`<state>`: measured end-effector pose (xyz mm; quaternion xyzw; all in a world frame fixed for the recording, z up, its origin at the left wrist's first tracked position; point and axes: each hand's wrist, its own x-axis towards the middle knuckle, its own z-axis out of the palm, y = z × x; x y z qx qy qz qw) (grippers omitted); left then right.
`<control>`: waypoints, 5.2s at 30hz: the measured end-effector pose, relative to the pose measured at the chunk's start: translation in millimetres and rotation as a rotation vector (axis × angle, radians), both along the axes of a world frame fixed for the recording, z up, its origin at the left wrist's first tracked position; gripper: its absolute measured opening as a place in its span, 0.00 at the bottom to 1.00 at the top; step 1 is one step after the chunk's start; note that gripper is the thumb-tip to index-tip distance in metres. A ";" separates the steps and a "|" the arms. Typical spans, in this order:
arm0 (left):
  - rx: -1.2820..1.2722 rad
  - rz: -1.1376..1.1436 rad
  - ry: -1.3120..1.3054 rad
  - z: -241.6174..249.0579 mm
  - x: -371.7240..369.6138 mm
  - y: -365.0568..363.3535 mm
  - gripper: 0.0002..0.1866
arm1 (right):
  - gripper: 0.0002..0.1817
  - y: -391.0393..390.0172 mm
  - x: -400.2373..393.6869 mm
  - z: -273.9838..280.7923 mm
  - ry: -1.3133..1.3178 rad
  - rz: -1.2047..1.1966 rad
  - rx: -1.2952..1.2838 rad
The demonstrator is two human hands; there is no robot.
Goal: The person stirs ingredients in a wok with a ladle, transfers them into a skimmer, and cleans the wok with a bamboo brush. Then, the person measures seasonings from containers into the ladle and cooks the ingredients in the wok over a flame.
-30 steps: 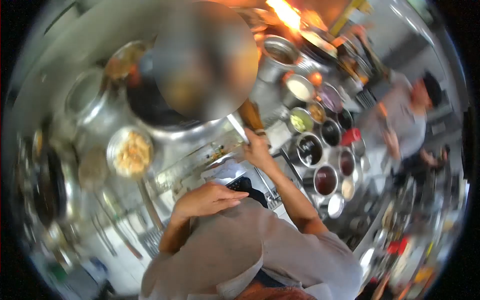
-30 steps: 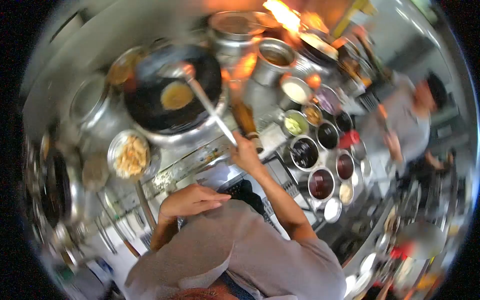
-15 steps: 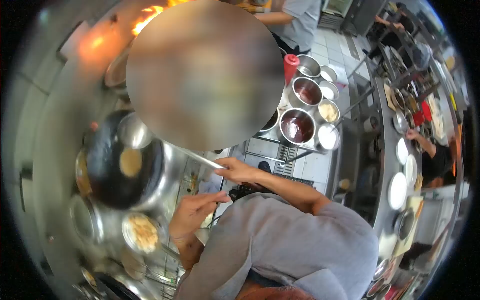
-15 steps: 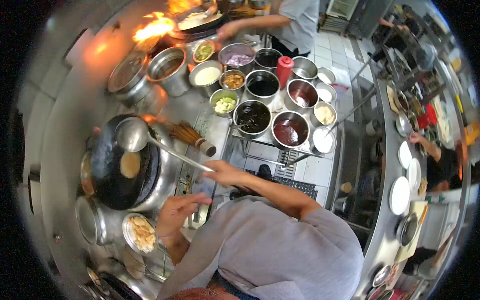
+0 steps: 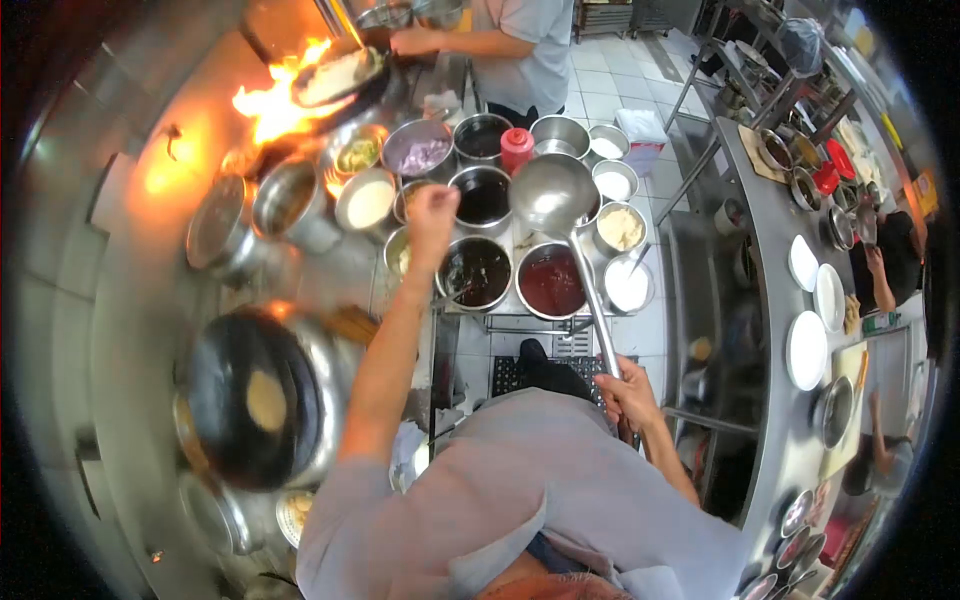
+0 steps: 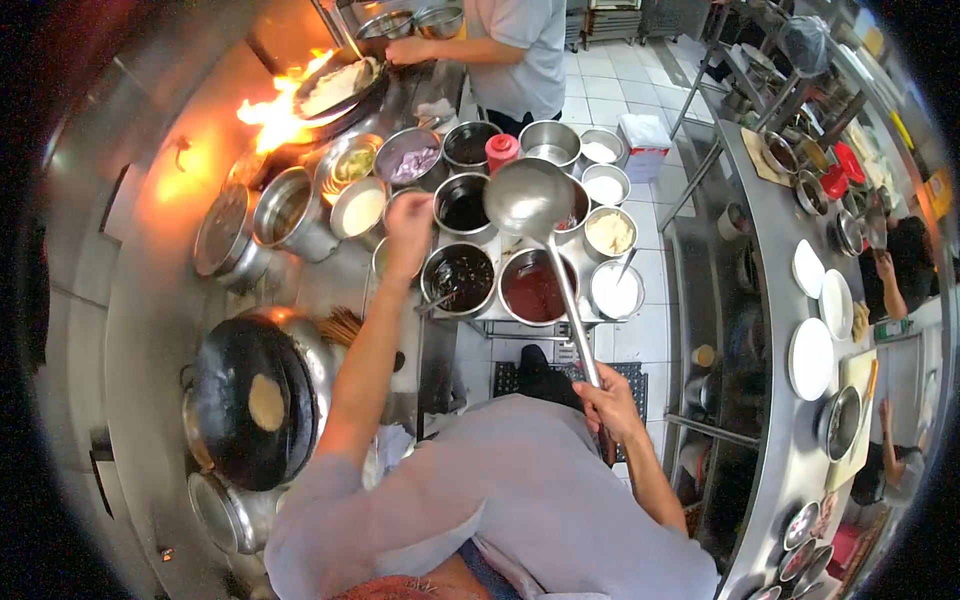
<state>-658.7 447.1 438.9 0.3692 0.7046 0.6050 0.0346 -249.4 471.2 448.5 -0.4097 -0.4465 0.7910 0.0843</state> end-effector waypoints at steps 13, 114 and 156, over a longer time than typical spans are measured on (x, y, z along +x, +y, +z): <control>-0.181 0.025 -0.049 -82.3 -30.0 194.1 0.39 | 0.22 11.3 26.0 -16.5 -0.055 -0.274 0.032; 0.392 1.177 -0.192 79.0 264.8 -475.8 0.33 | 0.24 -83.2 -157.2 26.2 0.125 0.439 0.509; 0.509 1.056 -0.178 95.7 249.7 -461.2 0.37 | 0.23 -69.6 -166.9 71.1 0.302 0.578 0.187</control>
